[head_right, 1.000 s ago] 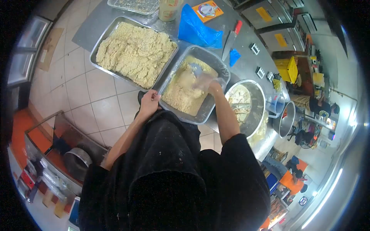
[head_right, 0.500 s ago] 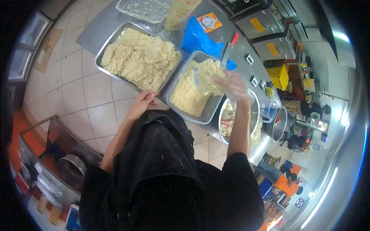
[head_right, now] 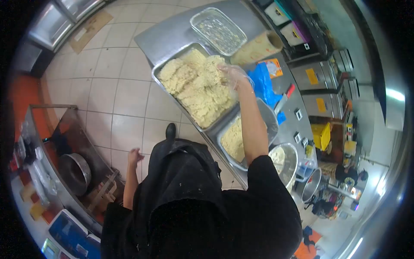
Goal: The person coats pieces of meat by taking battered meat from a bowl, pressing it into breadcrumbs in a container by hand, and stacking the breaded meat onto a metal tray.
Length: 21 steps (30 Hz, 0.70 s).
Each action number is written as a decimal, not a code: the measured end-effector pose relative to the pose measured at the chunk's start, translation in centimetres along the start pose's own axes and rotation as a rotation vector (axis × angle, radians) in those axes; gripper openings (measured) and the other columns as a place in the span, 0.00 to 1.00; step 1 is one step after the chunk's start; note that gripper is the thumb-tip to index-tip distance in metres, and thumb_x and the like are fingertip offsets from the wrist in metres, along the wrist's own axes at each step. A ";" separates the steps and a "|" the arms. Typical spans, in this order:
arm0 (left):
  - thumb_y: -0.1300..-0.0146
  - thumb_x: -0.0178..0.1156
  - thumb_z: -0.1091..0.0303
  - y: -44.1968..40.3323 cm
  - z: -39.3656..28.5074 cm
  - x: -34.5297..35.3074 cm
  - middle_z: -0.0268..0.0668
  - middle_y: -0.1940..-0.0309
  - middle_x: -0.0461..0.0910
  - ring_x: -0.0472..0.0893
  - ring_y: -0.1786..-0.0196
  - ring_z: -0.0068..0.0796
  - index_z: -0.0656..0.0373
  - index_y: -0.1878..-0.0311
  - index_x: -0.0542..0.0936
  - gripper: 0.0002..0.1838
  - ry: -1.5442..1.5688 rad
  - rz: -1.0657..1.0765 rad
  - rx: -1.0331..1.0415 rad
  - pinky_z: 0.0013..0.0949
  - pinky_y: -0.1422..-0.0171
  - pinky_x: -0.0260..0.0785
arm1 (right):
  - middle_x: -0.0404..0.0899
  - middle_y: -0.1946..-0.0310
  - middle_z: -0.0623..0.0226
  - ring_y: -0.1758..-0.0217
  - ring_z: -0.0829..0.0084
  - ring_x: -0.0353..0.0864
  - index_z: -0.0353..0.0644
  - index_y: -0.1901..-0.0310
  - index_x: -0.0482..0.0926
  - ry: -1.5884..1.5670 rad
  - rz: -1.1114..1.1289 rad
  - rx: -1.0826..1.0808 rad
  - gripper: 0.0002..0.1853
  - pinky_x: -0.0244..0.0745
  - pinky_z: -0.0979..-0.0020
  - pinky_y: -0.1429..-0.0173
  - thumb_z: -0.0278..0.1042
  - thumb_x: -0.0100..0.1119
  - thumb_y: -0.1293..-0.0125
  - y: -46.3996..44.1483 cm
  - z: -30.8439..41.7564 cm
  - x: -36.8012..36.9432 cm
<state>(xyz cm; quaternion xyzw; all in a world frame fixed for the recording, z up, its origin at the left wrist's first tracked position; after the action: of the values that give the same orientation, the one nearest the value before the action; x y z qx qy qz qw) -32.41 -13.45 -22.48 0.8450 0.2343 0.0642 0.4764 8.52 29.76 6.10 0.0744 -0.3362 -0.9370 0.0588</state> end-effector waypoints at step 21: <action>0.32 0.55 0.62 1.0 -2.1 5.0 0.40 0.69 0.80 0.79 0.75 0.29 0.62 0.50 0.74 0.14 -0.423 0.194 -0.047 0.31 0.75 0.70 | 0.84 0.67 0.60 0.62 0.73 0.82 0.35 0.61 0.84 0.195 -0.182 -0.509 0.11 0.75 0.68 0.56 0.34 0.56 0.34 5.4 -7.2 -8.5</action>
<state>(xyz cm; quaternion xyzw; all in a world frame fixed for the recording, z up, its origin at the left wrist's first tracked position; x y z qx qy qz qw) -28.36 -9.94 -21.11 0.8468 0.0453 -0.0634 0.5261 18.45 22.51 4.92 0.1770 -0.0750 -0.9811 0.0235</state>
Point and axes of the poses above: each hand's wrist, its own y-axis away from the middle knuckle, its own x-axis out of the palm, z = x × y, the point moved 5 cm from there along -y, towards the middle knuckle
